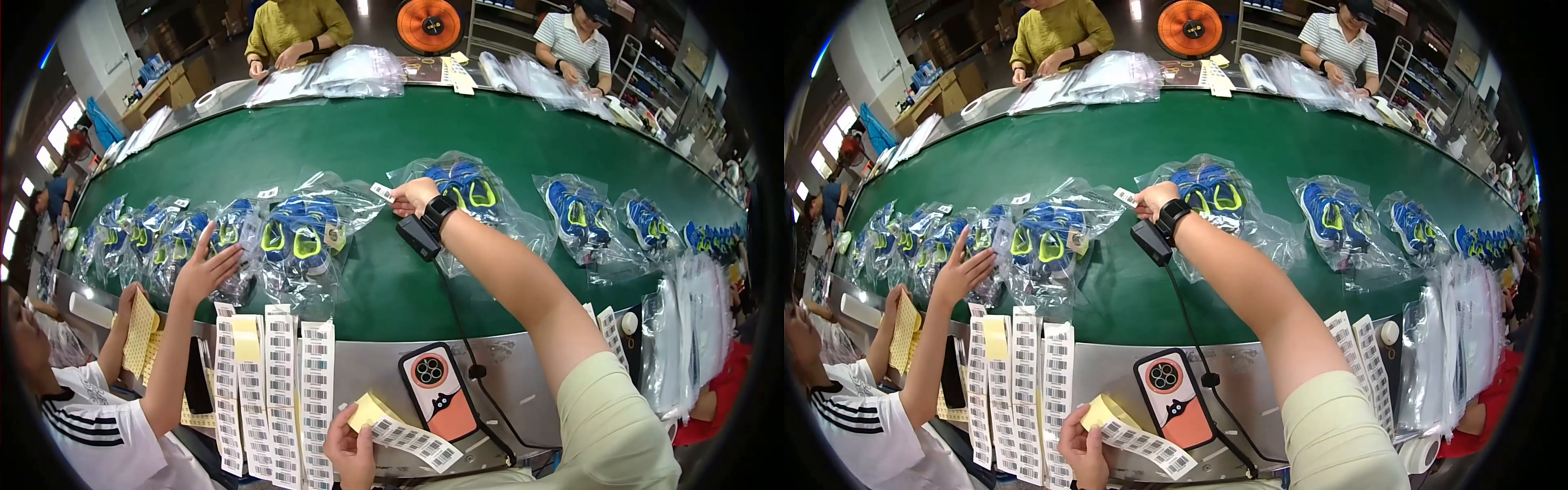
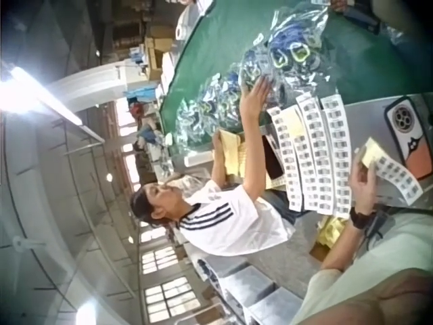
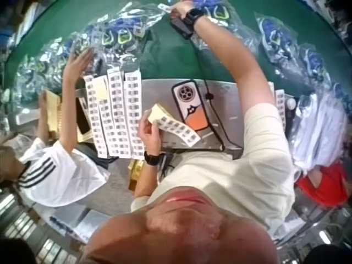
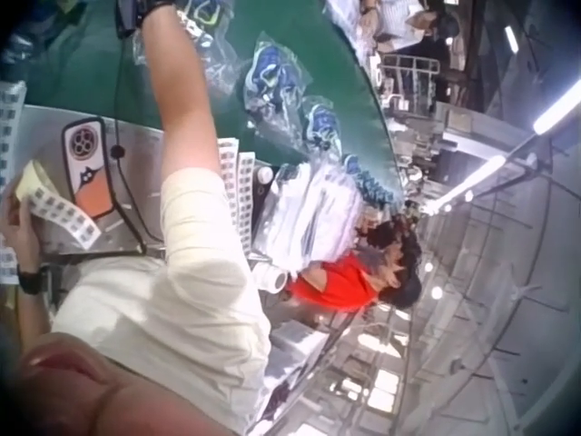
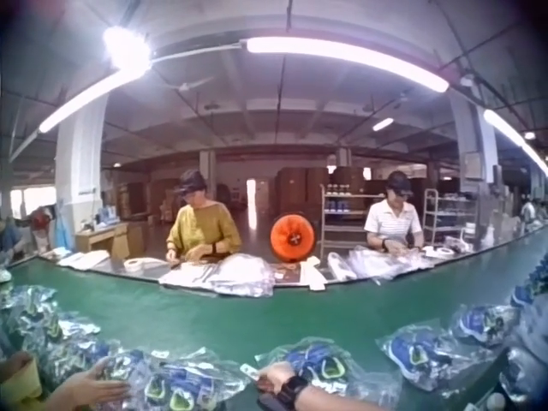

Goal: Apply size or barcode labels to shoes or shoe packaging on an assembly line.

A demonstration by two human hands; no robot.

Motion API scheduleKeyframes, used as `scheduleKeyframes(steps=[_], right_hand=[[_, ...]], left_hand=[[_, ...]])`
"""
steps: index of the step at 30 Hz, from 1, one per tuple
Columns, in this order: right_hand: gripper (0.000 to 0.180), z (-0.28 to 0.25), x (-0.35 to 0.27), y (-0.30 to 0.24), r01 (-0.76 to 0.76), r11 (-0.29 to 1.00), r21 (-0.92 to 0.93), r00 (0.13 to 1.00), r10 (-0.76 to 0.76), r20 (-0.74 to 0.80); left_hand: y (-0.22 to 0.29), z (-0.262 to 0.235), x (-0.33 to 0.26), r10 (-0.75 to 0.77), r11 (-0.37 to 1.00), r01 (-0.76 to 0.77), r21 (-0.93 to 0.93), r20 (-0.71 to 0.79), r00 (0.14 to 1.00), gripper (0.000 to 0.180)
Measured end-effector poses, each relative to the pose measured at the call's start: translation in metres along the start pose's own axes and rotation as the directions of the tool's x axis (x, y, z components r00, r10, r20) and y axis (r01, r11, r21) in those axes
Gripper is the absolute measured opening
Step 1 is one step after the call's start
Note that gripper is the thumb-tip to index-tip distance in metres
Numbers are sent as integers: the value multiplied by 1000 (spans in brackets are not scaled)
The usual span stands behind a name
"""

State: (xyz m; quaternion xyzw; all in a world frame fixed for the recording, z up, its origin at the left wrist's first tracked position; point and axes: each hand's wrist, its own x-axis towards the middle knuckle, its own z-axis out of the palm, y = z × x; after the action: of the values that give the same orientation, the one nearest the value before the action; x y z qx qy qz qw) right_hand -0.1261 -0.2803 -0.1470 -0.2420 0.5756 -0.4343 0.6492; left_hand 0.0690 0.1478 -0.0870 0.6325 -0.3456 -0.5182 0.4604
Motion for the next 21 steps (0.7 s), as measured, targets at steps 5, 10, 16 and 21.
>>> scheduleKeyframes(steps=[5,10,16,21], right_hand=[[6,13,2,10,-6,1000,-3,999,6,32],[10,13,-2,3,-14,1000,6,998,14,63],[18,14,1,-3,-63,998,31,991,58,123],[20,11,-7,-10,9,975,224,1000,-11,7]], left_hand=[[-6,-3,1,-3,999,3,-36,-13,1000,42],[-12,-2,0,-20,999,19,-26,-27,999,42],[-15,0,0,34,997,-38,-64,-51,998,42],[-15,-1,-1,53,994,-58,-94,-60,997,42]])
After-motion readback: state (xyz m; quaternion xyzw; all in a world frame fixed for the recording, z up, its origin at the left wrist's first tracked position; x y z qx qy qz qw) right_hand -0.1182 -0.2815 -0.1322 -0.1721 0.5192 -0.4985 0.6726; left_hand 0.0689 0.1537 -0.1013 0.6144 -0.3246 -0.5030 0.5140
